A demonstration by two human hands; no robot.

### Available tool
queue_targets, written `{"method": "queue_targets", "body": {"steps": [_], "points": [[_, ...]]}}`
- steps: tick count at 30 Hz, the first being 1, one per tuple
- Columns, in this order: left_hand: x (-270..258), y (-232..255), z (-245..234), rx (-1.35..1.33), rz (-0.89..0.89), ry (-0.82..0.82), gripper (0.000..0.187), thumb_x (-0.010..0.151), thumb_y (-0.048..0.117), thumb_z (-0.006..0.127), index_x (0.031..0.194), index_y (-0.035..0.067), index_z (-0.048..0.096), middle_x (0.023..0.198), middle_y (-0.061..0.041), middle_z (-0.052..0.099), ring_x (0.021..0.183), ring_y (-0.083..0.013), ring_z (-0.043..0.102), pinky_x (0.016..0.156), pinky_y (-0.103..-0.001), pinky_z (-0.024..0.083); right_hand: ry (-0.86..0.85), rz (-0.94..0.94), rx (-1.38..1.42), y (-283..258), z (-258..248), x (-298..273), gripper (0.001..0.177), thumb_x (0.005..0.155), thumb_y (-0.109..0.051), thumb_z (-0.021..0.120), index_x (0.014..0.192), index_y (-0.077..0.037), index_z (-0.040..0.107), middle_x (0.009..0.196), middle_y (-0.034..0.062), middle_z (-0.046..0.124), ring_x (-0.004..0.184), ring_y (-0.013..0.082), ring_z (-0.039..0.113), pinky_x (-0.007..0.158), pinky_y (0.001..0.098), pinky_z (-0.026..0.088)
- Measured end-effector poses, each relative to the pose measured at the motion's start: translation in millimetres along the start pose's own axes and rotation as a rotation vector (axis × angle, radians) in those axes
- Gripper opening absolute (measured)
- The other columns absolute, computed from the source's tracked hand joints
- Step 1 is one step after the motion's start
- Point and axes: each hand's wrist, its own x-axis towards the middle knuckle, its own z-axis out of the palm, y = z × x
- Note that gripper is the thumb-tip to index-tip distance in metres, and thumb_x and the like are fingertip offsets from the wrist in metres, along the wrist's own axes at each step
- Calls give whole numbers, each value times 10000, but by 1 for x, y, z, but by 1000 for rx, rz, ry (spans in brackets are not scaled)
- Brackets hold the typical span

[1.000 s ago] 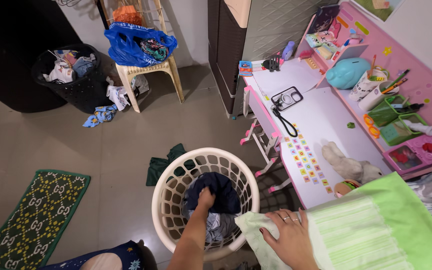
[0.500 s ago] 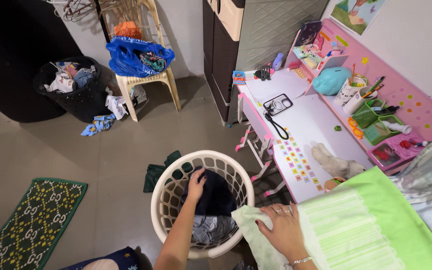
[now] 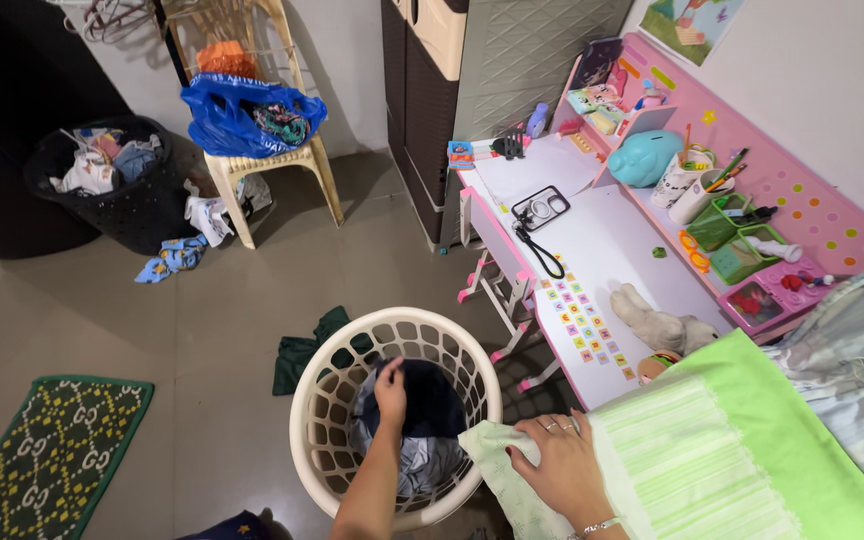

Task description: The person folds several garments on a green-covered surface, including black shorts, gray shorts, navy shorts, and denim jeans. They smooth each item, fold it into a compact rectangle, and place it into a growing stack. The person also retrieves items from a laundry basket and adds them to the stack.

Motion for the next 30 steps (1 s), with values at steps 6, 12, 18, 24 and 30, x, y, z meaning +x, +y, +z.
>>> {"method": "queue_targets", "body": {"steps": [6,12,18,24,30], "points": [[-30,105,16,-231,104,-466,217,1038,42,622,1148,-12,800,882,-27,617,775,-110,492,695,-273,383,59,-12,151,13,8,0,764,695,-435,815,1369,-164,581,1123,33,707,1108,242,611,1112,505,239],[-128,259,38,-445,428,-1233,214,1012,108,599,1136,9,744,1149,-61,768,1045,-122,712,955,-269,545,148,34,601,55,62,40,815,764,-317,782,1480,-88,469,1267,96,650,1194,267,606,1091,449,365],[-147,358,67,-400,510,-1089,346,1015,107,595,1340,11,667,1280,-113,714,1178,-163,643,1062,-292,478,779,-55,437,125,-9,75,547,935,-158,675,1432,4,513,1420,154,590,1315,300,570,1117,396,426],[-171,363,100,-38,645,-1248,555,931,111,650,1465,71,508,1508,-145,546,1403,-243,509,1179,-369,364,1373,-103,-8,177,-220,-48,190,994,-26,746,1164,-7,664,1114,127,667,1094,276,666,999,350,521],[-152,309,132,-4,662,-1175,456,911,23,653,1349,149,651,1503,-124,576,1452,-261,498,1191,-395,381,860,397,-548,169,-237,-100,360,848,33,607,1158,-131,689,1140,149,662,1050,352,650,876,422,539]]}}
